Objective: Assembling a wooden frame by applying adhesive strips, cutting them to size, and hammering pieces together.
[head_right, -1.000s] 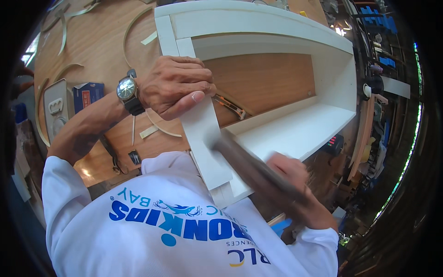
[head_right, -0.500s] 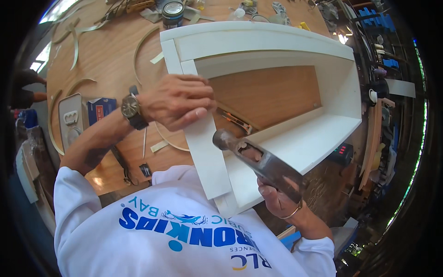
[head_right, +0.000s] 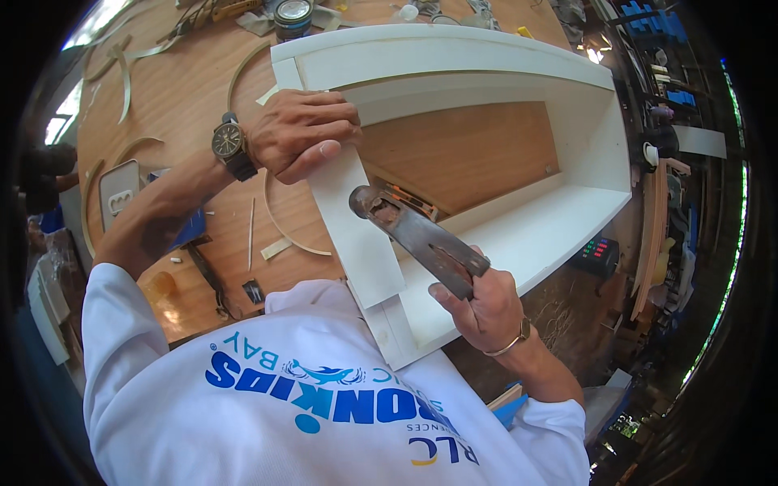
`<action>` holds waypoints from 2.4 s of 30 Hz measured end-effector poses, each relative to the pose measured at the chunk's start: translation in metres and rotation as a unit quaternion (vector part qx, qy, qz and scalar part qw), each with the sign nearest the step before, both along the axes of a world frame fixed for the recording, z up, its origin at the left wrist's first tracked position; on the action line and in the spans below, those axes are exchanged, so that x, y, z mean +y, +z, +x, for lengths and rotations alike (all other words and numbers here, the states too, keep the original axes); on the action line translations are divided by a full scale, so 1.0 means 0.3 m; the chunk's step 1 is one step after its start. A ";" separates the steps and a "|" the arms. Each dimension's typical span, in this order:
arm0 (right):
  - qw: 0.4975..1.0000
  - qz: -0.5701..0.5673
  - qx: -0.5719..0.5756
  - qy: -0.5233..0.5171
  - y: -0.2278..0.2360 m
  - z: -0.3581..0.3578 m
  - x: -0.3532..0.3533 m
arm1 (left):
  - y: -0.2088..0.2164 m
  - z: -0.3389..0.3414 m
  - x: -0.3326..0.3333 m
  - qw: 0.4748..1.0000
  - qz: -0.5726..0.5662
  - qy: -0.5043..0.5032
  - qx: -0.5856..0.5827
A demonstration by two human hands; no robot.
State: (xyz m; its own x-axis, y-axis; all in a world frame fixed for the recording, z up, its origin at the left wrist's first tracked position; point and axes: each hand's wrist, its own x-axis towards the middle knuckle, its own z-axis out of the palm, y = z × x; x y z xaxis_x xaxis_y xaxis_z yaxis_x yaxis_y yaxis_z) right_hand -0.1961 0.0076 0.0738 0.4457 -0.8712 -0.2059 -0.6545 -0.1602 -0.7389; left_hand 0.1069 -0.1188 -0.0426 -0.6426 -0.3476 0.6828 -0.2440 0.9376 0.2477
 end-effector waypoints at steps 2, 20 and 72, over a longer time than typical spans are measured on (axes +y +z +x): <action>1.000 0.013 0.006 -0.005 0.002 0.003 -0.001 | -0.004 0.000 -0.002 1.000 0.001 -0.001 -0.008; 0.993 -0.019 0.102 0.060 -0.024 0.028 -0.061 | 0.000 -0.007 -0.008 0.999 -0.007 -0.024 0.045; 0.928 0.018 -0.177 -0.326 -0.046 -0.198 0.255 | 0.035 -0.175 0.098 0.956 0.001 -0.181 -0.230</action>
